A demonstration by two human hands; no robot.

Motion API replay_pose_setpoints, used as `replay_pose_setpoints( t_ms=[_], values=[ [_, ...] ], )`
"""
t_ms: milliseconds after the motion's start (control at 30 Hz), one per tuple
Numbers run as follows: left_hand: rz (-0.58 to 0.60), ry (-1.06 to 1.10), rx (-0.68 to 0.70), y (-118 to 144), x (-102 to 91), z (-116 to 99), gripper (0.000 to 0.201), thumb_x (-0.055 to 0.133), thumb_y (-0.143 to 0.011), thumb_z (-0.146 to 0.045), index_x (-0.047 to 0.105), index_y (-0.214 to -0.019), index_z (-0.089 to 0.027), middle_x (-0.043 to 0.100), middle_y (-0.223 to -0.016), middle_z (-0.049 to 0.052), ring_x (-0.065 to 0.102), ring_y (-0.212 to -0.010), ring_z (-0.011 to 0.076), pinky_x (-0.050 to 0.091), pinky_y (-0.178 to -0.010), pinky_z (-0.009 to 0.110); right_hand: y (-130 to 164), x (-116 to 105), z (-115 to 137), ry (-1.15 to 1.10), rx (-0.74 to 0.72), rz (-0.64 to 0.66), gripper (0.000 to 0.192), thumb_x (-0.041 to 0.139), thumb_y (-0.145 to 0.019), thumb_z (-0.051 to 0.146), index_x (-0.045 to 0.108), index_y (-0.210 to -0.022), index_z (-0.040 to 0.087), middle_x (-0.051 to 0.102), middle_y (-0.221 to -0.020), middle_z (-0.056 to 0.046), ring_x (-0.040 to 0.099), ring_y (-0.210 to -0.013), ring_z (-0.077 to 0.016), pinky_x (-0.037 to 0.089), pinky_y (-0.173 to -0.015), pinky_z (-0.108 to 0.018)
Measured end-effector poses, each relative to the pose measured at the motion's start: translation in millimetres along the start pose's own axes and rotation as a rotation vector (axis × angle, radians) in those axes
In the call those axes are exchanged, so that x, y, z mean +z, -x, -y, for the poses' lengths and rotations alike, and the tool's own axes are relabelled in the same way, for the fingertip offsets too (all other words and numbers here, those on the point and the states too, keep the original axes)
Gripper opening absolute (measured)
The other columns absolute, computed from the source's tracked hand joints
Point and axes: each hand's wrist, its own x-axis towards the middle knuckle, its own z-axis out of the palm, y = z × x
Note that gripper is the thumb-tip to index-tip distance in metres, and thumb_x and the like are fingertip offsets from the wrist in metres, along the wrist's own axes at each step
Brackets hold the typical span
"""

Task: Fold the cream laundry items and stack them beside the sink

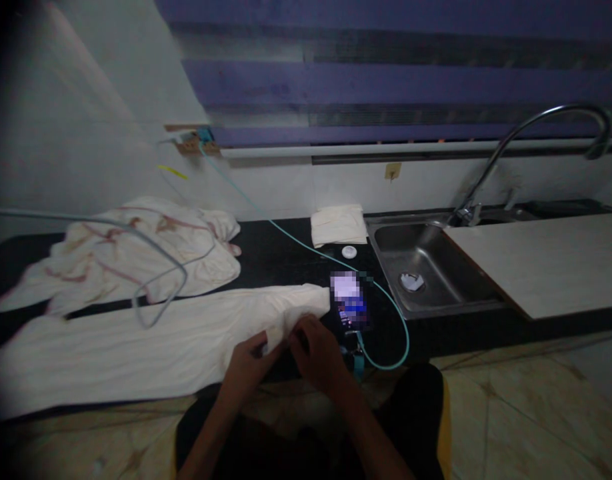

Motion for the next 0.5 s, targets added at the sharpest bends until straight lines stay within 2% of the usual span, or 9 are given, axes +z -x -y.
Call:
replay_pose_setpoints(
  t_ms=[133, 233, 300, 367, 433, 500],
  values=[
    [-0.018, 0.011, -0.043, -1, -0.9, 4, 0.040, 0.070, -0.078, -0.038, 0.082, -0.107, -0.013, 0.080, -0.114, 0.008, 0.071, -0.112, 0.0292, 0.054, -0.107, 0.042, 3, -1, 1, -0.031, 0.001, 0.030, 0.011, 0.052, -0.099, 0.020, 0.061, -0.093, 0.022, 0.066, -0.096, -0.005, 0.064, -0.091, -0.0200, 0.051, -0.084, -0.031],
    [-0.064, 0.009, -0.064, -1, -0.2, 6, 0.037, 0.073, -0.074, -0.039, 0.083, -0.097, -0.013, 0.080, -0.110, 0.009, 0.071, -0.114, 0.0312, 0.052, -0.110, 0.044, 6, 0, -1, -0.006, 0.018, 0.016, 0.014, 0.053, -0.100, 0.020, 0.063, -0.090, 0.021, 0.067, -0.093, -0.005, 0.064, -0.087, -0.0199, 0.052, -0.082, -0.032],
    [-0.130, 0.052, -0.080, 0, 1.4, 5, 0.038, 0.075, -0.073, -0.044, 0.082, -0.091, -0.012, 0.080, -0.098, 0.009, 0.073, -0.106, 0.0309, 0.057, -0.104, 0.044, 6, 0, -2, 0.018, 0.028, 0.003, 0.016, 0.053, -0.100, 0.021, 0.066, -0.091, 0.021, 0.069, -0.096, -0.007, 0.066, -0.090, -0.0206, 0.055, -0.085, -0.033],
    [-0.224, 0.112, -0.105, 1, 3.1, 4, 0.042, 0.076, -0.072, -0.049, 0.081, -0.091, -0.011, 0.080, -0.092, 0.009, 0.075, -0.099, 0.0308, 0.061, -0.097, 0.044, 6, 2, -2, 0.059, 0.013, -0.007, 0.018, 0.053, -0.101, 0.020, 0.071, -0.098, 0.020, 0.072, -0.105, -0.010, 0.068, -0.102, -0.0222, 0.056, -0.095, -0.036],
    [-0.328, 0.141, -0.111, 2, 3.9, 2, 0.048, 0.077, -0.071, -0.049, 0.080, -0.099, -0.010, 0.080, -0.103, 0.012, 0.074, -0.106, 0.0333, 0.060, -0.101, 0.048, 5, 5, -1, 0.199, -0.025, -0.010, 0.022, 0.055, -0.100, 0.020, 0.072, -0.113, 0.017, 0.073, -0.120, -0.014, 0.065, -0.120, -0.0258, 0.054, -0.106, -0.040],
    [-0.362, 0.103, -0.034, 5, 3.2, -1, 0.051, 0.077, -0.073, -0.046, 0.079, -0.110, -0.011, 0.077, -0.122, 0.014, 0.068, -0.125, 0.0356, 0.051, -0.115, 0.053, 6, 10, 0, 0.508, -0.099, 0.006, 0.037, 0.063, -0.098, 0.030, 0.070, -0.129, 0.012, 0.069, -0.136, -0.019, 0.059, -0.134, -0.0316, 0.052, -0.111, -0.047]
  ],
)
